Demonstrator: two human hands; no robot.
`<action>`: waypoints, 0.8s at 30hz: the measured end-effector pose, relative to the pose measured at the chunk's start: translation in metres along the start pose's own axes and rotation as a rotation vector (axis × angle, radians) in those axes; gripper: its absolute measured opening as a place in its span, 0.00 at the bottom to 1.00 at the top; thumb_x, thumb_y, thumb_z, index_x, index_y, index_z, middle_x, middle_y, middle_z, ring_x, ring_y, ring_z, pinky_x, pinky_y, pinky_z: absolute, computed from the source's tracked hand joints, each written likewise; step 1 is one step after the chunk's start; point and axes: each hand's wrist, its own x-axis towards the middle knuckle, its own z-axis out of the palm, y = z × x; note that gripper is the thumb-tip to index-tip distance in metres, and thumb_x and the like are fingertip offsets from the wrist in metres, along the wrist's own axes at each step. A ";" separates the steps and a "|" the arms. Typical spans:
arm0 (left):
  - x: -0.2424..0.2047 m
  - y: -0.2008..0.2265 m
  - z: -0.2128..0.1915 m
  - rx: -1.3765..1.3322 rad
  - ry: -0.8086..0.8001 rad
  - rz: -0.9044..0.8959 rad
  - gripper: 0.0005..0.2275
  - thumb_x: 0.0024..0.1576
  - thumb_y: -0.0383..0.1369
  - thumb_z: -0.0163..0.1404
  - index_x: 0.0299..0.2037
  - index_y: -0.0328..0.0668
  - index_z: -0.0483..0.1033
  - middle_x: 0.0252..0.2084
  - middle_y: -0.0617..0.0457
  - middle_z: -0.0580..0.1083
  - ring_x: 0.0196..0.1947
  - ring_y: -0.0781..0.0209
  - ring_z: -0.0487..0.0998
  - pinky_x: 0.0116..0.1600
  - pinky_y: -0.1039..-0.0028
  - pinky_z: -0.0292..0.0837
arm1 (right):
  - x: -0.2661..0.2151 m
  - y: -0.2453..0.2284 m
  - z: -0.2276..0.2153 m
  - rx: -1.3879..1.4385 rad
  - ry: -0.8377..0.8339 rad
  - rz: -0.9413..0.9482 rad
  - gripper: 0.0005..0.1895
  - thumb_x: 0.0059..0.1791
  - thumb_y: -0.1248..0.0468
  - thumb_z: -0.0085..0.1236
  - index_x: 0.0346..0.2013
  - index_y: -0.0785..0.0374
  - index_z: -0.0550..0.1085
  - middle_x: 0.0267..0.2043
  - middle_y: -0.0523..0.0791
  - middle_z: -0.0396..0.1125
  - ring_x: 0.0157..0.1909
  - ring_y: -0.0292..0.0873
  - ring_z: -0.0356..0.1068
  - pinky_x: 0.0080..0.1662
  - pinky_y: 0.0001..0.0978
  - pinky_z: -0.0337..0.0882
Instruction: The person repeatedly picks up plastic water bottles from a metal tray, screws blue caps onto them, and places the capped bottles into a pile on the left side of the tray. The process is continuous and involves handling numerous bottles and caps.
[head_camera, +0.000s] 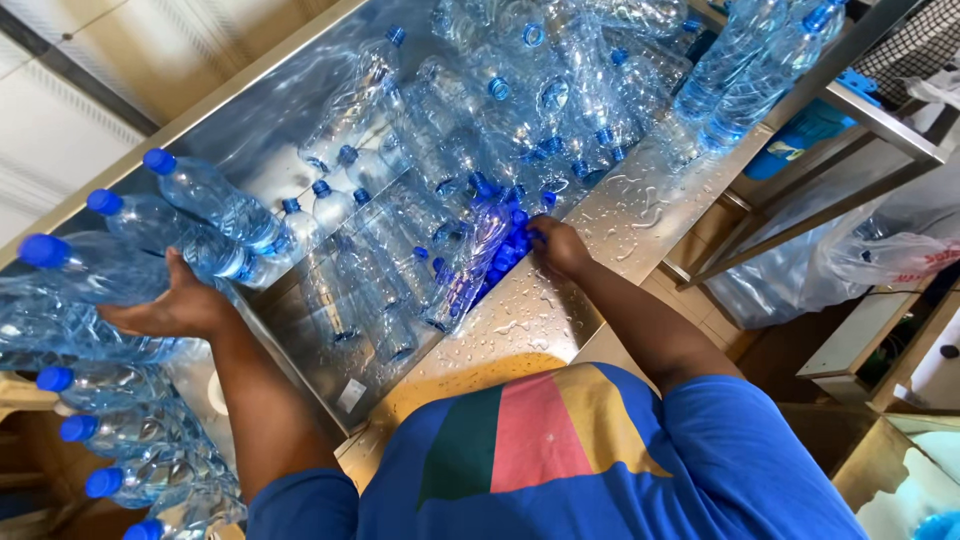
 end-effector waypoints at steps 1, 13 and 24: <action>0.001 -0.003 0.002 0.189 0.033 -0.001 0.68 0.52 0.58 1.01 0.82 0.47 0.50 0.81 0.47 0.62 0.83 0.40 0.64 0.85 0.46 0.65 | -0.003 0.003 -0.001 0.031 0.053 -0.047 0.18 0.53 0.68 0.64 0.58 0.58 0.80 0.63 0.50 0.76 0.58 0.56 0.77 0.60 0.48 0.74; -0.022 -0.019 -0.030 0.550 0.047 0.211 0.61 0.51 0.92 0.33 0.86 0.67 0.24 0.85 0.56 0.52 0.83 0.43 0.60 0.79 0.36 0.67 | -0.035 0.035 -0.023 0.325 0.175 0.207 0.14 0.57 0.72 0.60 0.55 0.54 0.82 0.60 0.45 0.78 0.49 0.47 0.77 0.51 0.39 0.75; -0.025 -0.014 -0.051 -0.095 -0.227 0.205 0.42 0.64 0.47 0.80 0.70 0.32 0.59 0.61 0.45 0.63 0.59 0.43 0.70 0.66 0.54 0.73 | -0.037 0.076 -0.051 0.357 0.348 0.371 0.05 0.56 0.65 0.59 0.46 0.52 0.76 0.53 0.46 0.67 0.53 0.48 0.70 0.56 0.39 0.69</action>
